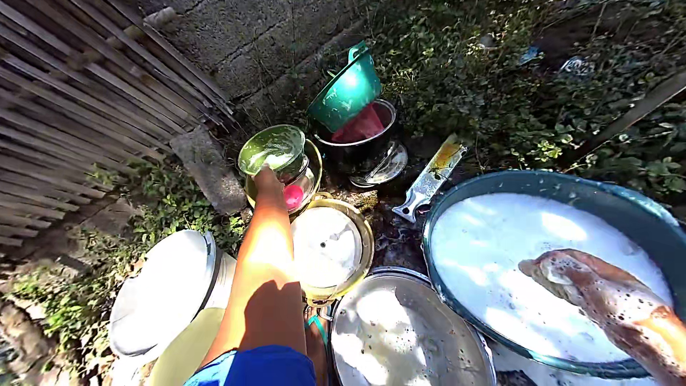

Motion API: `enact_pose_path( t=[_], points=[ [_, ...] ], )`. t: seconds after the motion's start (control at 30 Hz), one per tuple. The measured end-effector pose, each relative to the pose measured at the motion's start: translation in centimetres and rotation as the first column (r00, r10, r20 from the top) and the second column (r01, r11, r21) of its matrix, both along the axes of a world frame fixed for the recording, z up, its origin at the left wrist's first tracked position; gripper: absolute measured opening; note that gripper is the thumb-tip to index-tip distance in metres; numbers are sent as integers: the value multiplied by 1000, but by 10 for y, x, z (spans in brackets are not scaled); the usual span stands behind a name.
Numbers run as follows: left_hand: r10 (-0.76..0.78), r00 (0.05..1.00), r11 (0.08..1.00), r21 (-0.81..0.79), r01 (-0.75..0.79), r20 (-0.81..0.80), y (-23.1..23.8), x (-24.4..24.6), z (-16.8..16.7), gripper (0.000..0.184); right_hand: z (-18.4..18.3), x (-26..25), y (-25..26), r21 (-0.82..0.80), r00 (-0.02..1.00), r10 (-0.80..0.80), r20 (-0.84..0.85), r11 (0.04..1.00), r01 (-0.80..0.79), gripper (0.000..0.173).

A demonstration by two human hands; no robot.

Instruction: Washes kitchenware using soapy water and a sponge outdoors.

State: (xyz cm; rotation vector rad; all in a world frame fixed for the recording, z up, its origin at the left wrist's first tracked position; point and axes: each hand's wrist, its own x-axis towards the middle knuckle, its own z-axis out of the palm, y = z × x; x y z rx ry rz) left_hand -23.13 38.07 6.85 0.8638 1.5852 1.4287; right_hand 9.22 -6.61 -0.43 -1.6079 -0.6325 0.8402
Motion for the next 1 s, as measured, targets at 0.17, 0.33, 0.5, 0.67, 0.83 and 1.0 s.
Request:
enact_pose_path(
  t=[0.17, 0.33, 0.5, 0.67, 0.83, 1.0],
  points=[
    [-183, 952, 980, -121, 158, -246, 4, -19, -15, 51, -24, 27, -3, 77, 998, 60, 2, 995, -60, 31],
    [-591, 577, 805, -364, 469, -563, -52, 15, -42, 48, -40, 44, -40, -185, 986, 167, 6, 969, -163, 30],
    [-923, -316, 81, -916, 394, -217, -136, 25, -108, 43, -42, 27, -75, -147, 863, 506, -12, 852, -502, 13],
    [-671, -735, -58, -981, 186, -100, -194, 20, -159, 34, -63, -7, -83, -566, 312, 947, -71, 219, -795, 30],
    [-794, -508, -279, -943, -181, 333, -234, -1, -166, 45, -122, -37, -93, -773, 399, 906, -139, 153, -615, 39],
    [-965, -241, -85, -993, -80, 102, -303, -37, -174, 45, -150, -39, -101, -776, 474, 879, -52, 263, -574, 40]
  ],
)
